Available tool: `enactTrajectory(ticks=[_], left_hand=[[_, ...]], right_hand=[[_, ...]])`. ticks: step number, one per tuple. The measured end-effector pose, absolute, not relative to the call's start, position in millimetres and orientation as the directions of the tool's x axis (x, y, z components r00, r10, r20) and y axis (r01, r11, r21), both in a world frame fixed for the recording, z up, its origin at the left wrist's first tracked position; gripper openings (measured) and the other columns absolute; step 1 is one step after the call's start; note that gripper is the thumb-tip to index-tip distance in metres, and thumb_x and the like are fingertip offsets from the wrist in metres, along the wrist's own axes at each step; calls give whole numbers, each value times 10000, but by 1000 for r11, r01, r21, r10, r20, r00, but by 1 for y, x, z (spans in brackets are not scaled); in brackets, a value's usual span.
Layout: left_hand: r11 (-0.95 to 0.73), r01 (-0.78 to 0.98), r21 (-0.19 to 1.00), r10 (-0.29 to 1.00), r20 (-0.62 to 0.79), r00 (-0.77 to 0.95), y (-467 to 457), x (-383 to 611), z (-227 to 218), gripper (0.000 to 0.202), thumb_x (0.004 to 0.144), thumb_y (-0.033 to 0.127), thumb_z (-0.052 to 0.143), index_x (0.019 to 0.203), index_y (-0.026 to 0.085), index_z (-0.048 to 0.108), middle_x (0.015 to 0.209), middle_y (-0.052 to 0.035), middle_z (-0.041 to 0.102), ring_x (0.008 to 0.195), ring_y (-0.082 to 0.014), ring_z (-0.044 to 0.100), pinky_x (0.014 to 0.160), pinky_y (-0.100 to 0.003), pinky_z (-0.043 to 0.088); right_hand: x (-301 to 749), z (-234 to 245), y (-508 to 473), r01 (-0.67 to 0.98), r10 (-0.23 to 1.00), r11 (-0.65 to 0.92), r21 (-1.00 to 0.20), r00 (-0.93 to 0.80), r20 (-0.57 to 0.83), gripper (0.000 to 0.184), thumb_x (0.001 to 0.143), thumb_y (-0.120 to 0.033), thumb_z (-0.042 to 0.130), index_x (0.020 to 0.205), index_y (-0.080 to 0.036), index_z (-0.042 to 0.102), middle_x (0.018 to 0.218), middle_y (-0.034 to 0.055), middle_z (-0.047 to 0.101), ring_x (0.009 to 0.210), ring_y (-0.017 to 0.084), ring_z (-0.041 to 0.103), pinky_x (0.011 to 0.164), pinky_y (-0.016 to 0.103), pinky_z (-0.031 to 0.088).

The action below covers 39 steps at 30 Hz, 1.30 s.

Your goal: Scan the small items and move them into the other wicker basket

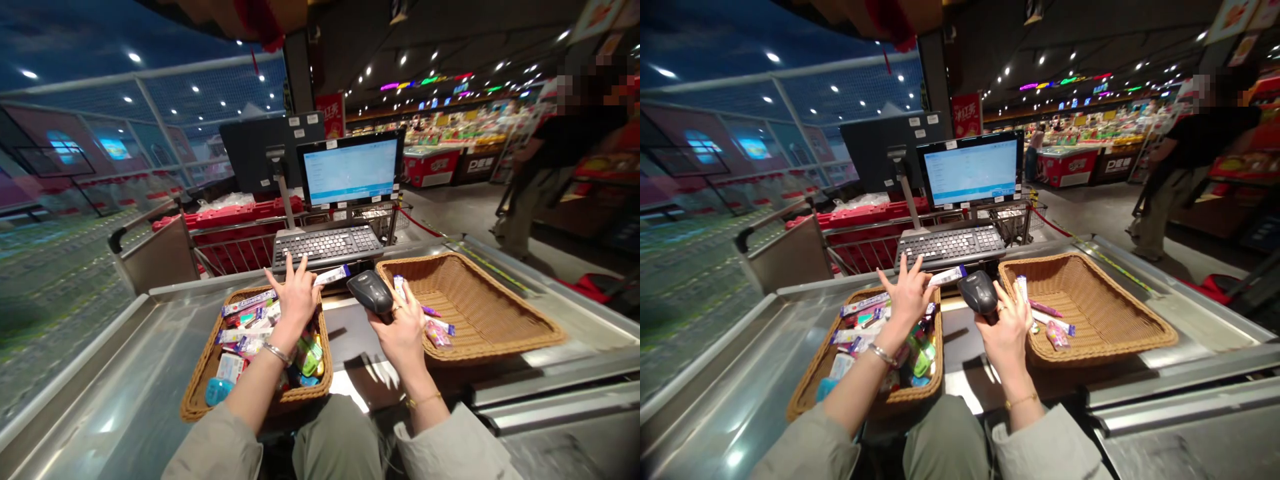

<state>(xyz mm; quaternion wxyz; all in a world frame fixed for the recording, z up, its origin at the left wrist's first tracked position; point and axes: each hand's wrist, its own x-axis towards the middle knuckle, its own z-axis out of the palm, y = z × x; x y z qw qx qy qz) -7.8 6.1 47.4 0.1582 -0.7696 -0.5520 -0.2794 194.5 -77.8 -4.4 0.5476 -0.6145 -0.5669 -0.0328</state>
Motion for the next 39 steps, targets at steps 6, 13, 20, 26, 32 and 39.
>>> enactTrajectory(ticks=[6, 13, 20, 26, 32, 39], left_hand=[[-378, 924, 53, 747, 607, 270, 6, 9, 51, 82, 945, 264, 654, 992, 239, 716, 1565, -71, 523, 1569, -398, 242, 1145, -858, -67], [-430, 902, 31, 731, 599, 327, 6, 28, 55, 91, 919, 276, 695, 1004, 248, 713, 1577, -68, 508, 1572, -404, 226, 1153, -851, -70], [-478, 878, -2, 704, 597, 385, 8, 49, 56, 120, 911, 262, 709, 1031, 255, 714, 1575, -72, 513, 1569, -398, 240, 1151, -856, -44], [-544, 838, -37, 662, 595, 456, 15, 68, 53, 130, 921, 259, 697, 1049, 258, 714, 1576, -82, 508, 1562, -401, 253, 1138, -865, -35], [-625, 778, -67, 612, 576, 542, 20, 91, 50, 112, 945, 272, 669, 1043, 262, 721, 1565, -77, 524, 1557, -402, 261, 1135, -867, -18], [-723, 683, -101, 560, 493, 666, 19, 124, 47, 167, 971, 262, 625, 1095, 293, 732, 1597, -54, 484, 1579, -368, 209, 1155, -835, -71]], right_hand=[[213, 5, -85, 699, 651, 186, -691, 439, 619, 379, 852, -446, 645, 1150, -222, 714, 1322, 114, 699, 1475, 349, 402, 1186, 637, 236], [236, 15, -93, 673, 600, 156, -723, 517, 610, 377, 851, -477, 646, 1106, -208, 715, 1270, 119, 717, 1463, 334, 416, 1187, 613, 240], [255, 19, -101, 647, 558, 113, -754, 587, 587, 400, 830, -502, 669, 1077, -193, 727, 1293, 147, 698, 1466, 335, 422, 1189, 596, 266], [276, 17, -105, 618, 530, 46, -785, 651, 543, 424, 799, -514, 679, 1064, -186, 725, 1281, 159, 690, 1458, 342, 425, 1172, 586, 305], [296, 12, -108, 564, 452, -10, -825, 739, 500, 543, 748, -568, 691, 1104, -159, 717, 1380, 204, 618, 1426, 353, 463, 1189, 580, 309], [318, 4, -108, 509, 370, -29, -860, 805, 464, 499, 696, -548, 718, 980, -137, 726, 1308, 213, 652, 1371, 362, 504, 1192, 584, 319]])
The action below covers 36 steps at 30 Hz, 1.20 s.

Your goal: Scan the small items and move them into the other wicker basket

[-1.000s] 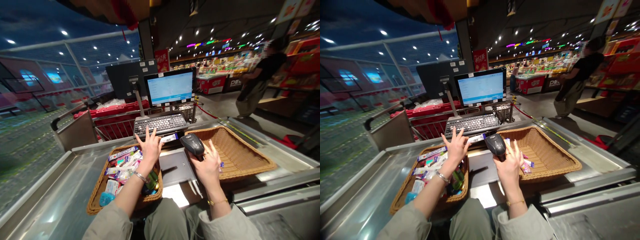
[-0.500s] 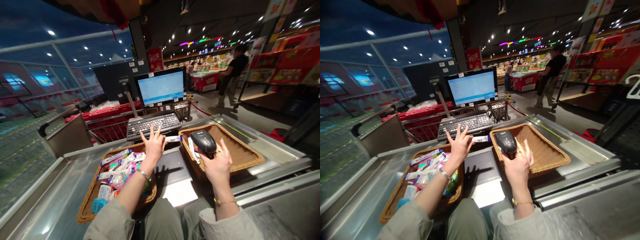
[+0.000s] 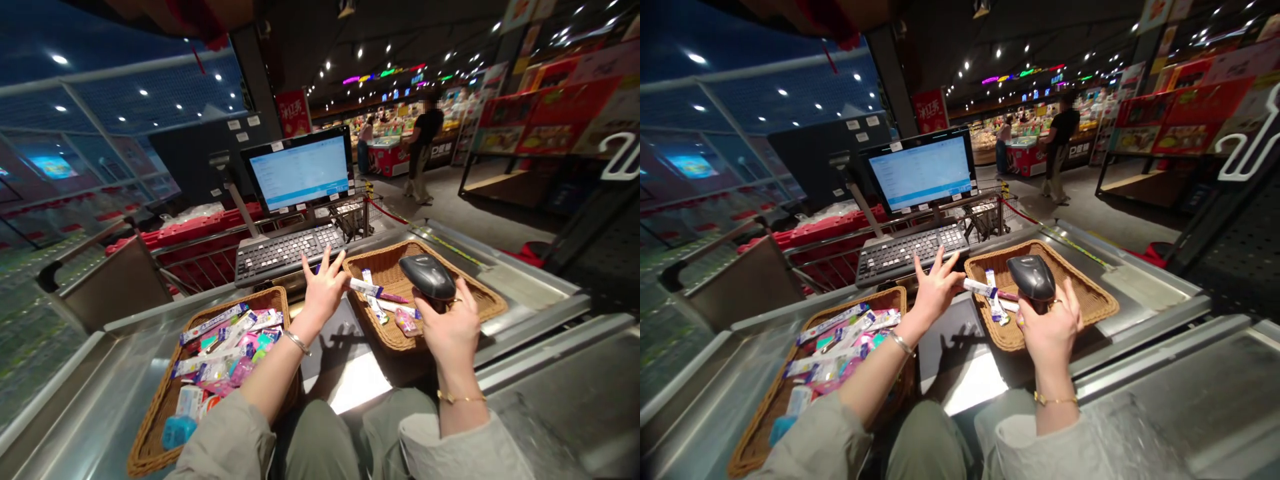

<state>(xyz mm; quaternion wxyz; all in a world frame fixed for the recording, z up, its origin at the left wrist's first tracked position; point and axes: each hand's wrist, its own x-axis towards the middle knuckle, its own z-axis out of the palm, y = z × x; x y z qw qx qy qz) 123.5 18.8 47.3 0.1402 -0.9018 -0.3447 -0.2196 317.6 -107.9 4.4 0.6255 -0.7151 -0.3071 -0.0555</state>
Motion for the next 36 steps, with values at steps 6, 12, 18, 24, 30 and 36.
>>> enactTrajectory(ticks=[6, 12, 18, 24, 30, 36], left_hand=[[-758, 650, -61, 584, 381, 717, 15, 160, 33, 560, 935, 149, 602, 1458, 342, 541, 1681, -65, 333, 1602, -356, 85, 1159, -841, -33], [-745, 665, -48, 606, 367, 706, 8, 156, 28, 583, 951, 250, 609, 1516, 263, 468, 1698, -118, 280, 1605, -353, 71, 1181, -813, -19], [-712, 703, -8, 645, 387, 658, 3, 130, 29, 463, 972, 324, 612, 1429, 266, 561, 1685, -110, 315, 1598, -369, 128, 1174, -827, 16], [-668, 744, -4, 690, 371, 621, 0, 86, 28, 444, 955, 328, 646, 1395, 293, 597, 1671, -107, 348, 1590, -386, 156, 1152, -846, 17], [-576, 817, 13, 767, 354, 535, -3, 32, 23, 468, 922, 301, 689, 1383, 301, 609, 1662, -114, 369, 1588, -397, 158, 1139, -854, 34], [-481, 876, 31, 834, 323, 447, -8, -19, 21, 507, 898, 308, 722, 1391, 308, 604, 1674, -112, 345, 1593, -388, 138, 1148, -839, 31]], right_hand=[[327, -1, -108, 468, 316, -30, -883, 843, 436, 545, 702, -515, 743, 1067, -111, 734, 1378, 234, 624, 1379, 360, 507, 1177, 577, 347], [328, 4, -109, 467, 303, -13, -884, 845, 441, 555, 715, -515, 718, 1099, -115, 732, 1320, 219, 661, 1337, 353, 541, 1176, 557, 354], [322, 4, -107, 427, 310, -24, -904, 863, 399, 519, 660, -521, 739, 985, -117, 738, 1249, 224, 678, 1325, 396, 538, 1170, 607, 337], [303, 9, -105, 461, 369, 34, -887, 819, 440, 463, 690, -516, 749, 947, -131, 732, 1158, 197, 690, 1307, 365, 547, 1153, 541, 390], [278, 15, -105, 508, 428, 69, -859, 763, 485, 482, 722, -518, 751, 1001, -125, 735, 1222, 195, 674, 1316, 355, 547, 1163, 548, 386], [252, 18, -102, 518, 517, 148, -842, 685, 513, 488, 725, -518, 763, 1006, -119, 741, 1183, 186, 690, 1359, 354, 527, 1170, 520, 401]])
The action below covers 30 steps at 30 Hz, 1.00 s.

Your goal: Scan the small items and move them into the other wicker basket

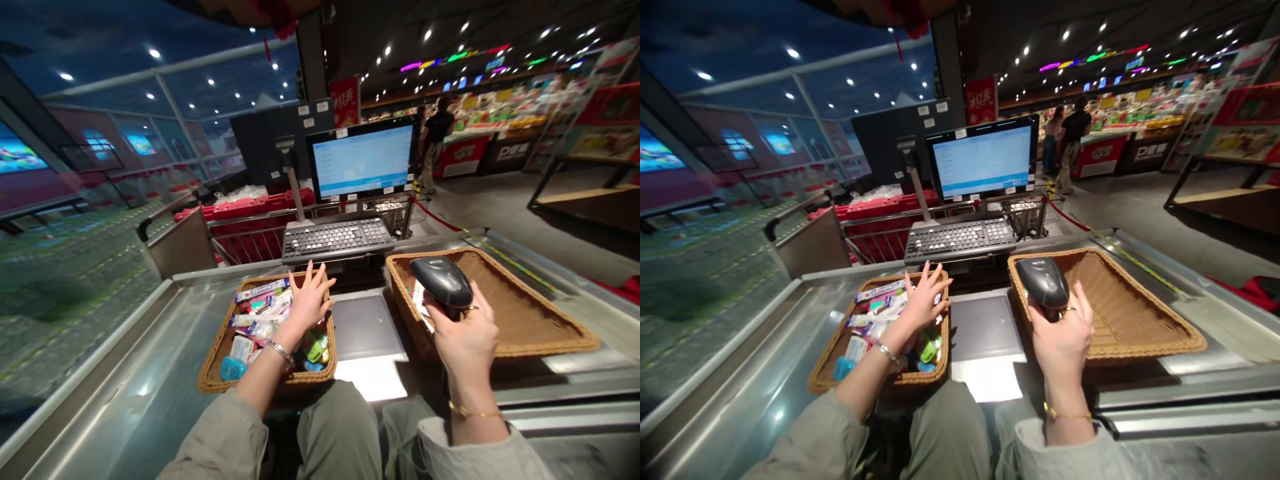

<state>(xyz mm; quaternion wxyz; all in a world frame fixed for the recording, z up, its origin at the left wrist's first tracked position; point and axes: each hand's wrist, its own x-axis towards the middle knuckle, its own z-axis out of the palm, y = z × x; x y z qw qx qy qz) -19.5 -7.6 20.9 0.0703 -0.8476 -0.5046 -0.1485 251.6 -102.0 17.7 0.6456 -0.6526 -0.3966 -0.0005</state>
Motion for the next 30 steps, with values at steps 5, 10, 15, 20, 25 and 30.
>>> enactTrajectory(ticks=[5, 10, 15, 20, 25, 30], left_hand=[[-413, 910, 26, 874, 291, 388, -12, -56, 21, 502, 907, 302, 705, 1398, 301, 600, 1683, -110, 325, 1595, -387, 128, 1145, -840, 22], [-342, 939, 20, 914, 240, 328, -15, -99, 22, 531, 893, 327, 725, 1410, 330, 601, 1677, -126, 329, 1587, -412, 148, 1127, -853, 22], [-277, 961, 13, 940, 209, 268, -27, -145, 25, 455, 917, 335, 695, 1368, 359, 643, 1662, -110, 364, 1582, -419, 159, 1123, -847, 20], [-237, 971, 30, 964, 133, 231, -42, -178, 28, 348, 922, 369, 694, 1269, 394, 714, 1648, -71, 396, 1584, -413, 146, 1119, -842, -9], [-243, 969, 35, 967, 85, 239, -48, -189, 30, 241, 918, 376, 696, 1144, 391, 781, 1618, -56, 446, 1577, -425, 168, 1114, -840, -35], [-280, 958, 58, 958, 76, 276, -48, -186, 30, 337, 911, 394, 714, 1247, 386, 735, 1632, -64, 425, 1582, -414, 149, 1132, -818, -44]], right_hand=[[233, 15, -97, 522, 585, 162, -838, 633, 507, 511, 730, -537, 760, 1035, -127, 749, 1219, 181, 696, 1335, 360, 551, 1152, 555, 409], [219, 11, -94, 525, 618, 214, -824, 580, 530, 449, 747, -512, 749, 999, -140, 759, 1143, 158, 724, 1343, 356, 544, 1158, 553, 408], [211, 6, -91, 544, 642, 212, -812, 549, 535, 466, 760, -526, 741, 1037, -152, 758, 1163, 155, 724, 1357, 345, 538, 1161, 543, 406], [207, 4, -90, 567, 652, 200, -799, 532, 540, 474, 766, -529, 739, 1051, -151, 754, 1167, 153, 719, 1364, 341, 534, 1158, 538, 408], [203, 5, -91, 563, 668, 220, -796, 508, 544, 428, 786, -518, 725, 1021, -160, 747, 1144, 140, 718, 1371, 329, 521, 1170, 538, 392], [202, 6, -90, 575, 678, 216, -789, 493, 545, 447, 791, -532, 719, 1021, -149, 746, 1162, 149, 711, 1353, 337, 531, 1164, 541, 391]])
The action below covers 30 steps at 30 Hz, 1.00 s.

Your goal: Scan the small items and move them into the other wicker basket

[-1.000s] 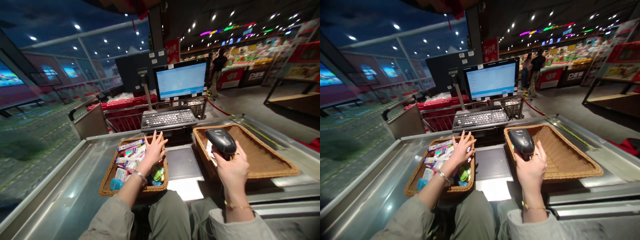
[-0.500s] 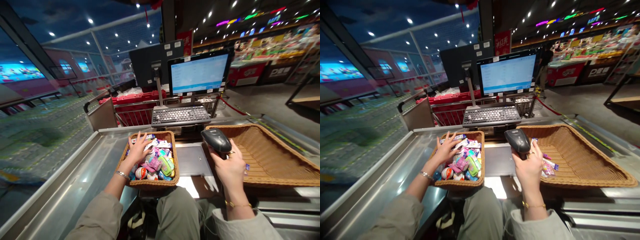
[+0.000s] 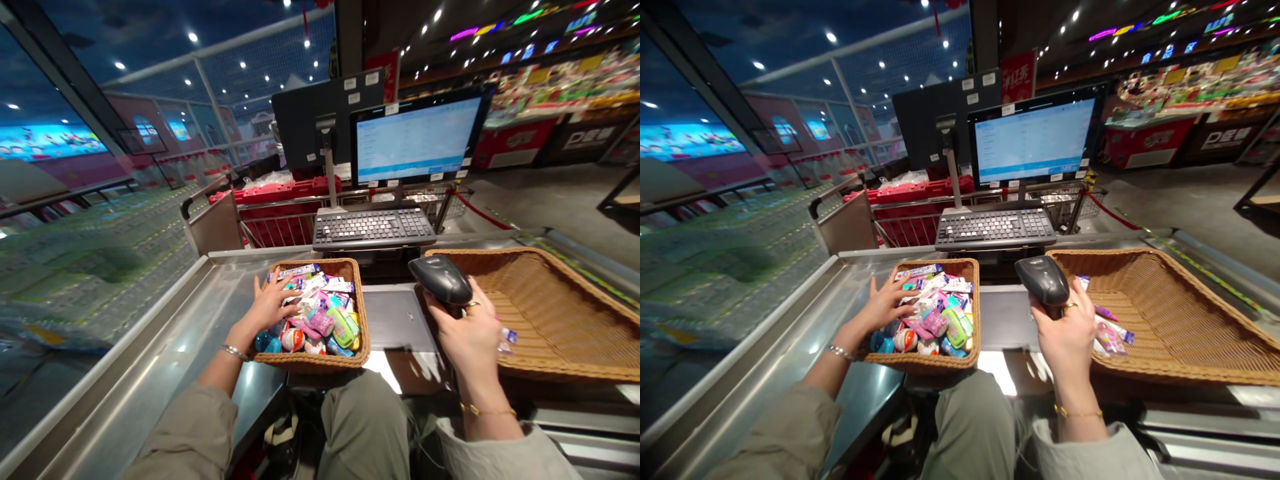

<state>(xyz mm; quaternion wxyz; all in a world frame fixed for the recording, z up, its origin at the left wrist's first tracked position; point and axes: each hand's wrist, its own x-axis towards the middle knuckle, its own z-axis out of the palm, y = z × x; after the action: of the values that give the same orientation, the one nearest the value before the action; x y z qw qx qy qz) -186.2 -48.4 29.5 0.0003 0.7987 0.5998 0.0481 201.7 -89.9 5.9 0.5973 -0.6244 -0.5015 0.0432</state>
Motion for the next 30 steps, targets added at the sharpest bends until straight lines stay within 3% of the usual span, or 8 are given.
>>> enactTrajectory(ticks=[8, 12, 17, 22, 27, 30], left_hand=[[-387, 889, 244, 903, -97, 419, -41, -175, 39, 480, 904, 451, 728, 1375, 393, 654, 1694, -47, 301, 1588, -426, 19, 1156, -789, -93], [-461, 857, 230, 858, -129, 497, -44, -148, 51, 510, 873, 482, 764, 1367, 431, 649, 1697, -31, 291, 1587, -432, 50, 1154, -790, -110], [-679, 724, 119, 721, -79, 689, -50, -118, 44, 545, 777, 526, 842, 1295, 432, 699, 1645, -55, 410, 1577, -441, 137, 1161, -781, -121], [-736, 676, 38, 676, -5, 737, -55, -119, 28, 529, 812, 501, 821, 1306, 368, 690, 1554, -85, 544, 1554, -422, 264, 1171, -791, -94], [-734, 678, 49, 679, 87, 729, -61, -123, 22, 316, 888, 441, 760, 1167, 297, 732, 1228, -46, 770, 1446, -348, 483, 1200, -739, -124], [-701, 713, 25, 710, 121, 694, -62, -121, 24, 300, 893, 458, 752, 1113, 256, 723, 1073, -33, 784, 1217, -284, 653, 1228, -706, -85]], right_hand=[[202, 8, -90, 567, 683, 220, -794, 492, 540, 460, 782, -564, 724, 975, -148, 760, 1098, 144, 723, 1323, 357, 554, 1143, 552, 408], [201, 8, -90, 561, 688, 211, -801, 496, 529, 489, 780, -569, 728, 1016, -141, 758, 1157, 160, 716, 1295, 359, 572, 1133, 567, 418], [203, 5, -90, 549, 683, 208, -809, 511, 522, 464, 768, -537, 749, 1011, -141, 760, 1188, 163, 710, 1350, 357, 539, 1163, 554, 399], [204, 5, -89, 536, 695, 204, -819, 510, 506, 443, 766, -524, 754, 1008, -152, 758, 1200, 150, 706, 1326, 342, 556, 1158, 542, 406], [204, 9, -91, 539, 702, 227, -811, 487, 520, 418, 781, -513, 741, 1005, -160, 756, 1155, 132, 717, 1281, 330, 578, 1151, 537, 407], [205, 9, -91, 542, 697, 231, -808, 488, 526, 413, 785, -515, 738, 1000, -163, 758, 1159, 131, 718, 1297, 331, 570, 1158, 531, 400]])
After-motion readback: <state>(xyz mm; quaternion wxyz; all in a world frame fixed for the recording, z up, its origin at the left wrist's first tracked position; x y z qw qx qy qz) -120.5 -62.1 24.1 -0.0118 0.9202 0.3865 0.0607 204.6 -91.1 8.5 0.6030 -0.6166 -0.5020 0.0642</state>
